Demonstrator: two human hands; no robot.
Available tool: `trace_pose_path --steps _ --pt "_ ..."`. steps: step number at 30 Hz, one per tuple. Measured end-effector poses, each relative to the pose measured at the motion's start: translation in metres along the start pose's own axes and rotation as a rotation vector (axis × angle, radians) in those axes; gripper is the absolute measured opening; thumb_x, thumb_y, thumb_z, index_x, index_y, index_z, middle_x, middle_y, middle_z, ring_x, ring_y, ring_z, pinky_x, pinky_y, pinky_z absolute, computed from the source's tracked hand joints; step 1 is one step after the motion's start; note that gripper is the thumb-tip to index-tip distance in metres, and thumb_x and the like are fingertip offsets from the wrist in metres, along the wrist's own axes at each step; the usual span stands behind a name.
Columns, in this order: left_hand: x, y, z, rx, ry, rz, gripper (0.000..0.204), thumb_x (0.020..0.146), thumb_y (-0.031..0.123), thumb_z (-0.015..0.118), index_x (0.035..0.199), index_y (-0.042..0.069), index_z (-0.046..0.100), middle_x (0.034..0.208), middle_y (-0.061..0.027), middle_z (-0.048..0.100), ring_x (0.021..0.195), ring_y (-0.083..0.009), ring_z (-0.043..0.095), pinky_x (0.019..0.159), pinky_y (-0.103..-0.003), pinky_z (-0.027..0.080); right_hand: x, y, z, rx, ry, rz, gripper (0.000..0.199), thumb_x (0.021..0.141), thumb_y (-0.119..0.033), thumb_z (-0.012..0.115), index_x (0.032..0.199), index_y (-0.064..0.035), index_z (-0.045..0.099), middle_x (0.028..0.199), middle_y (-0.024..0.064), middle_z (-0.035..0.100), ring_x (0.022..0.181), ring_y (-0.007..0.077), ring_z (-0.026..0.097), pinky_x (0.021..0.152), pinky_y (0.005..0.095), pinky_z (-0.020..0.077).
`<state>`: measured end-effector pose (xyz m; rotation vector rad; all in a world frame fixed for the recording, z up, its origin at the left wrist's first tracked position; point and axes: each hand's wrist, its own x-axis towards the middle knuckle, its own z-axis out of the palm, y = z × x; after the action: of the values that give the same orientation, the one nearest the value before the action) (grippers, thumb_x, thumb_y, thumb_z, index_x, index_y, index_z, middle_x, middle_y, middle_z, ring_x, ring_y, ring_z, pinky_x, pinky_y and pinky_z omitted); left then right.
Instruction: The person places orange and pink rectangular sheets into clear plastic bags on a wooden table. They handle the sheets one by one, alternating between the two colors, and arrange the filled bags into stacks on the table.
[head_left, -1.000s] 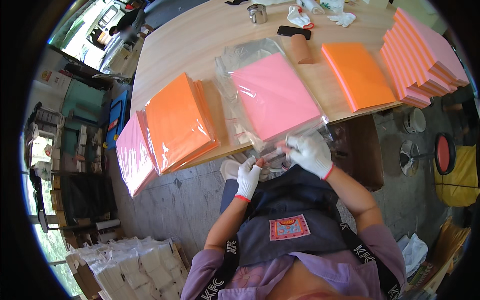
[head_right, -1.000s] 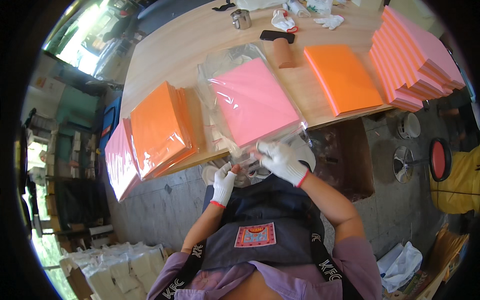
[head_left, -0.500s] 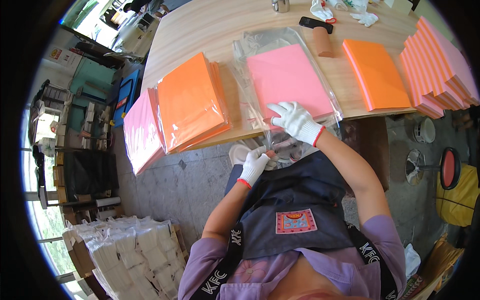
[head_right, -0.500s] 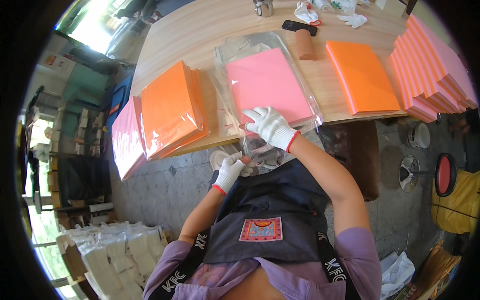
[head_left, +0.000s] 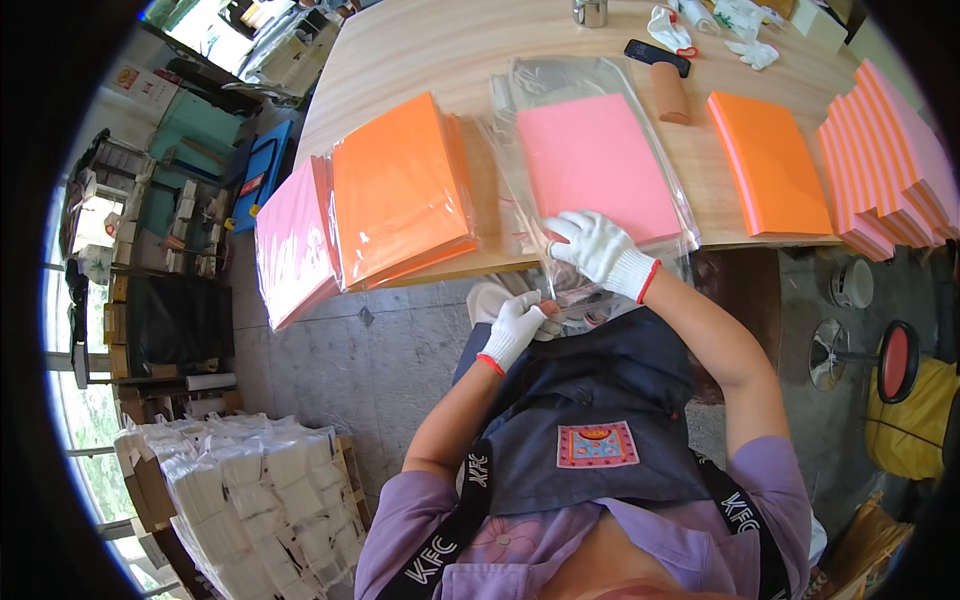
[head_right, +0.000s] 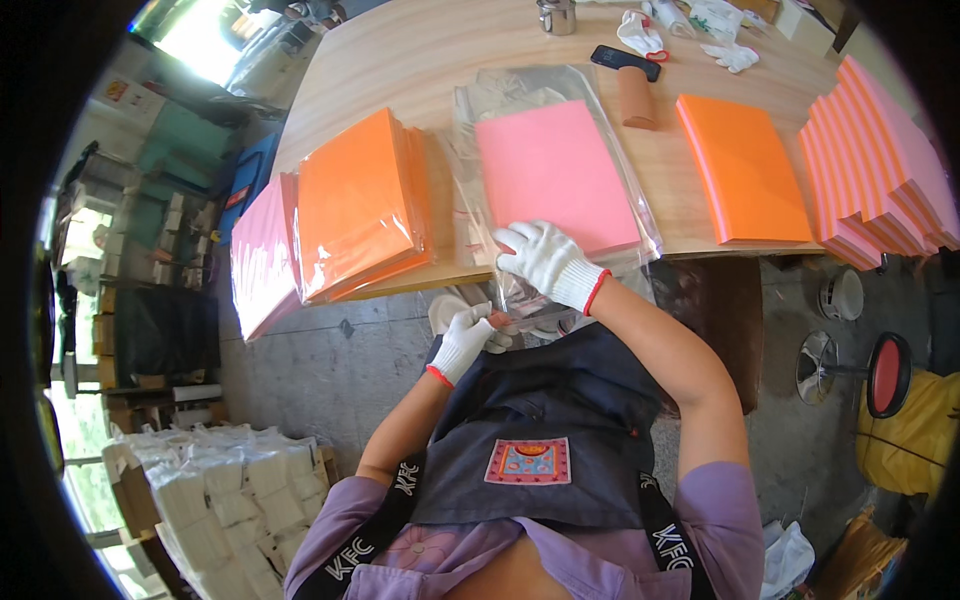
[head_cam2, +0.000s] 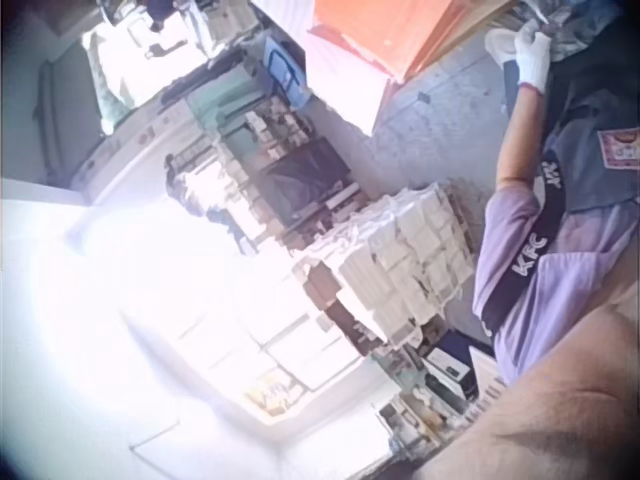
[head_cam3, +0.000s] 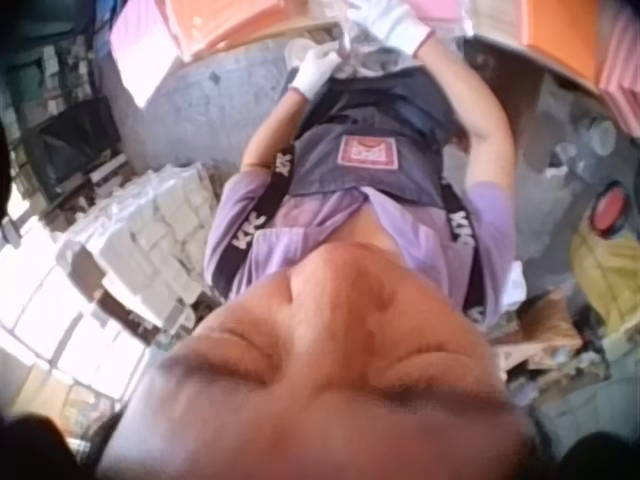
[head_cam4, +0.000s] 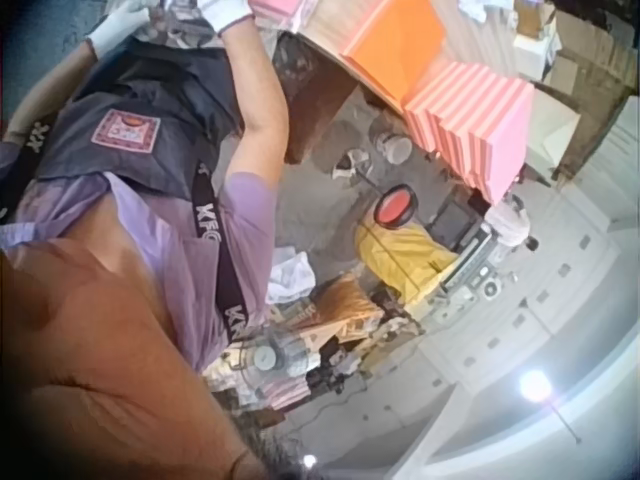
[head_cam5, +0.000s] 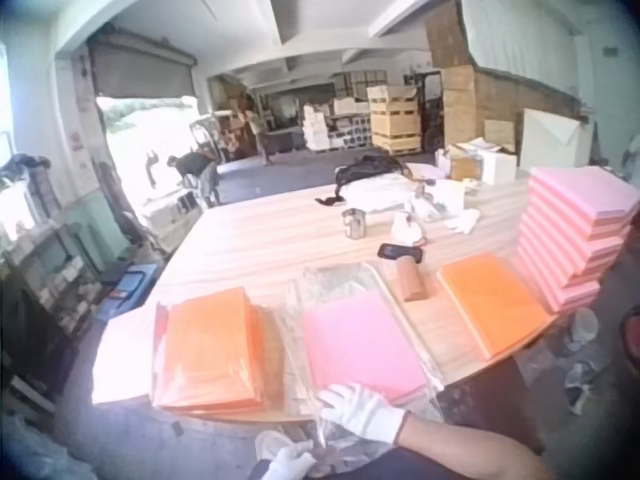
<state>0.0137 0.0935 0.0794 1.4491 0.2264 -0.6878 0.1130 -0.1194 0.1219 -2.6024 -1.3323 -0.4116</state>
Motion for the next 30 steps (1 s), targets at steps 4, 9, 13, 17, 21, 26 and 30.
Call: trace_pose_path --steps 4,9,13,17,21,26,30 --pt "-0.007 -0.004 -0.003 0.047 0.098 0.038 0.025 0.099 0.022 0.062 0.11 -0.001 0.065 0.099 -0.0085 0.073 0.073 -0.0163 0.07 0.062 -0.027 0.057 -0.004 -0.025 -0.029 0.211 -0.025 0.346 0.02 0.087 -0.03 0.065 0.099 -0.0139 0.068 0.108 0.0082 0.069 0.102 0.0272 0.065 0.083 0.0407 0.0537" --pt "-0.007 -0.013 -0.002 -0.078 0.073 0.001 0.027 0.098 0.023 0.065 0.109 -0.002 0.066 0.097 -0.0089 0.073 0.076 -0.0164 0.071 0.066 -0.028 0.059 -0.044 -0.057 -0.009 0.303 -0.063 0.37 0.018 0.09 -0.033 0.063 0.092 -0.0152 0.062 0.072 0.0071 0.068 0.068 0.0275 0.069 0.06 0.0435 0.052" --pt "-0.013 -0.004 0.003 -0.266 0.057 -0.058 0.026 0.1 0.021 0.061 0.108 -0.003 0.066 0.094 -0.0106 0.074 0.077 -0.0186 0.072 0.067 -0.028 0.059 -0.043 -0.078 0.005 0.203 -0.084 0.312 0.018 0.088 -0.033 0.063 0.091 -0.0153 0.058 0.065 0.0061 0.067 0.063 0.0263 0.069 0.057 0.0405 0.053" --pt "-0.002 -0.017 -0.008 -0.177 0.071 -0.028 0.023 0.102 0.019 0.056 0.107 -0.001 0.066 0.092 -0.0092 0.074 0.071 -0.0195 0.071 0.063 -0.029 0.059 -0.034 -0.091 0.011 -0.008 -0.107 0.283 0.018 0.09 -0.031 0.062 0.088 -0.0137 0.056 0.064 0.0025 0.067 0.059 0.02 0.069 0.056 0.0355 0.0536" --pt "-0.003 -0.015 -0.002 -0.132 0.139 -0.051 0.021 0.101 0.015 0.055 0.108 -0.002 0.065 0.094 -0.012 0.074 0.071 -0.021 0.071 0.062 -0.03 0.06 -0.042 -0.085 0.01 0.421 -0.126 0.311 0.019 0.087 -0.024 0.066 0.098 -0.0093 0.062 0.067 0.0062 0.068 0.062 0.0202 0.069 0.056 0.0389 0.0533" --pt "-0.023 -0.005 0.0 0.019 0.202 0.035 0.026 0.098 0.021 0.062 0.104 -0.003 0.068 0.089 -0.0109 0.072 0.072 -0.0183 0.07 0.063 -0.027 0.056 -0.144 0.005 -0.072 1.77 0.759 1.134 0.009 0.096 -0.012 0.059 0.091 -0.0054 0.059 0.073 0.0007 0.057 0.059 0.0131 0.058 0.055 0.0226 0.0481" --pt "-0.027 -0.001 -0.015 0.458 0.183 0.163 0.022 0.096 0.022 0.065 0.102 0.002 0.072 0.089 -0.0065 0.072 0.082 -0.0157 0.069 0.072 -0.029 0.053 -0.366 0.108 -0.112 1.905 1.503 0.804 0.026 0.102 -0.019 0.055 0.076 -0.0144 0.053 0.059 -0.0025 0.046 0.05 0.0069 0.045 0.05 0.0243 0.0474"
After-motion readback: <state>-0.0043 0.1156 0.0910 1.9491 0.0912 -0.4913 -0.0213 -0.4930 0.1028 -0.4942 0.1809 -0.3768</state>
